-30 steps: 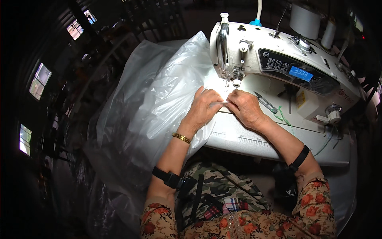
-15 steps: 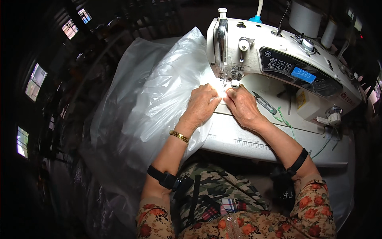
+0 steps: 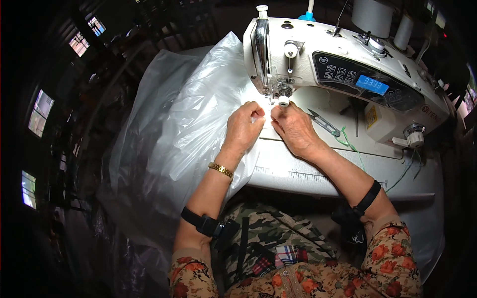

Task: The person folds the edges of a large white plastic sheet and feeds it through a sewing machine. They repeatedly reposition the material, smoothing the fabric and using small shears to trim the thread between stitching sections.

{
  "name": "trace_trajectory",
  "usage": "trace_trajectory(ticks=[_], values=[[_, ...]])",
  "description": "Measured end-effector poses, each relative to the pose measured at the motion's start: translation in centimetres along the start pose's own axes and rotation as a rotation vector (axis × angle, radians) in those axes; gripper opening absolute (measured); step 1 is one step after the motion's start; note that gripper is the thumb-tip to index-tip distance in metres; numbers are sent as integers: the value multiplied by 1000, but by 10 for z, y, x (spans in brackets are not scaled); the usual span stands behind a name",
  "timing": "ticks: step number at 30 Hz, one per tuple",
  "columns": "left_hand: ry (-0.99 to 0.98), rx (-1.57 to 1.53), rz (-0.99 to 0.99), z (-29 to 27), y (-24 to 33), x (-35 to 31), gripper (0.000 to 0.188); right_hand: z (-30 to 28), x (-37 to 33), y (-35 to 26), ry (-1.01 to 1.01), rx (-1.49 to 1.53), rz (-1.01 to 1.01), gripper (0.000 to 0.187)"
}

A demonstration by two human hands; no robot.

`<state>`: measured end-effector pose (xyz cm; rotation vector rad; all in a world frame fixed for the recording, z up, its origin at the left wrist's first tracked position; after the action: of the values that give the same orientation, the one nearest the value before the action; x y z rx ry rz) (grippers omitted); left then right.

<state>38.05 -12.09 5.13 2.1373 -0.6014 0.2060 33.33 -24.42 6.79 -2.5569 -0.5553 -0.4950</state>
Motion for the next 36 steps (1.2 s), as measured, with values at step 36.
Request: trace_trajectory(ticks=[36], values=[[-76,592,521,11,33,-6,9,4,-2,5,-51,-282,-81,16]])
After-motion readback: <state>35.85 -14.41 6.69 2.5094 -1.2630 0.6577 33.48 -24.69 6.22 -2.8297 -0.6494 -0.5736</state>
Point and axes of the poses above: each hand's wrist, its own x-axis towards the middle knuckle, its own z-axis out of the palm, y = z × x, the point moved 8 cm from there along x, towards the middle knuckle, and after that the axes turned 3 degrees about -y, right-handed, at the moved point
